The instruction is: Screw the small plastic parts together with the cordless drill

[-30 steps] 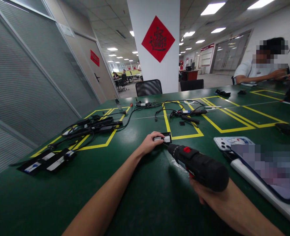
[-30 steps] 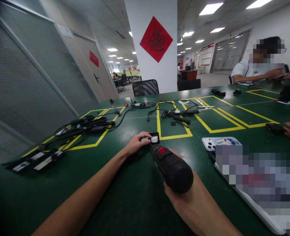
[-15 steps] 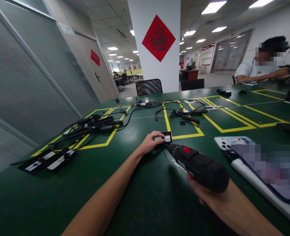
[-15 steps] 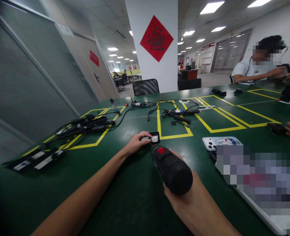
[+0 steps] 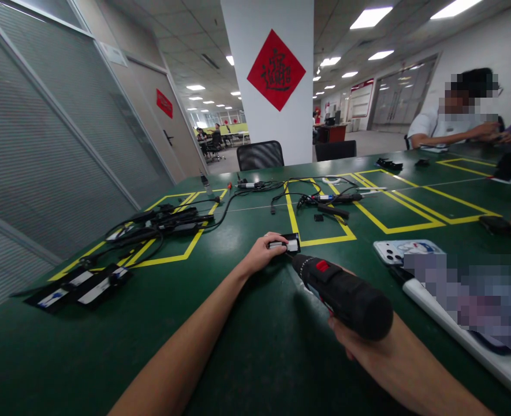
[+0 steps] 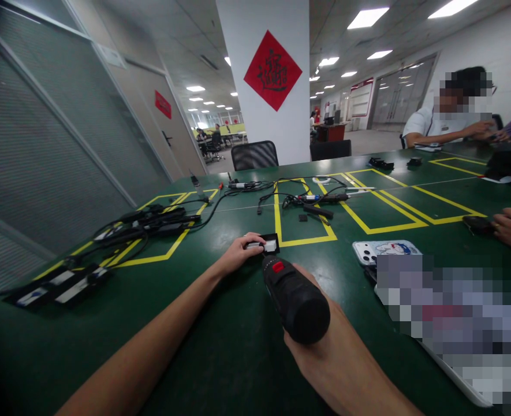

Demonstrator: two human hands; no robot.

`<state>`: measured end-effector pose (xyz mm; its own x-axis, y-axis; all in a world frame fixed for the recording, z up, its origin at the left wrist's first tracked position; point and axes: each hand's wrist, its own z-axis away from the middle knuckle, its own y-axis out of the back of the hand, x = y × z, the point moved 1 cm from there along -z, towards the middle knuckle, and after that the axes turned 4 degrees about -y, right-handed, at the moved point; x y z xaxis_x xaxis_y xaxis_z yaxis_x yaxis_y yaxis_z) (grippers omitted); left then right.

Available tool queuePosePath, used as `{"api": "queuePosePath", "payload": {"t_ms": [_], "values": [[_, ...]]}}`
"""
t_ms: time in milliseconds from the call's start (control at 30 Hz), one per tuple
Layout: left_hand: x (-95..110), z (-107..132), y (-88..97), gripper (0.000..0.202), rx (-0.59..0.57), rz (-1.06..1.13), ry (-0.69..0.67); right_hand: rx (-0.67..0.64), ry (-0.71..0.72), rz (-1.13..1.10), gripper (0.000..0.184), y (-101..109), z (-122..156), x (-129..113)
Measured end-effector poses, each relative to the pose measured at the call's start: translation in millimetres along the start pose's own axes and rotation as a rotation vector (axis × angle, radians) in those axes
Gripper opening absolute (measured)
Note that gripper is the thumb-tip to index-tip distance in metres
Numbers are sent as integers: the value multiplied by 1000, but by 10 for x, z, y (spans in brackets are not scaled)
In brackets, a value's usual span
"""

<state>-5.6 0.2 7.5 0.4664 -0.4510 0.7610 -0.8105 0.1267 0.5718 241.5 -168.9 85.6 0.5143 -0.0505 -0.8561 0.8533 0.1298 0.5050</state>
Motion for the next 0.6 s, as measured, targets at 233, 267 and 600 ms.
{"api": "queuePosePath", "payload": {"t_ms": [233,267,600], "values": [[10,1,4,26,1,-21,4,-12,38,-8,47,-38,7,-23],[8,2,5,26,-1,-19,2,-4,33,-7,47,-43,11,-21],[0,0,-7,26,15,3,-17,-33,35,8,45,-17,12,-107]]}}
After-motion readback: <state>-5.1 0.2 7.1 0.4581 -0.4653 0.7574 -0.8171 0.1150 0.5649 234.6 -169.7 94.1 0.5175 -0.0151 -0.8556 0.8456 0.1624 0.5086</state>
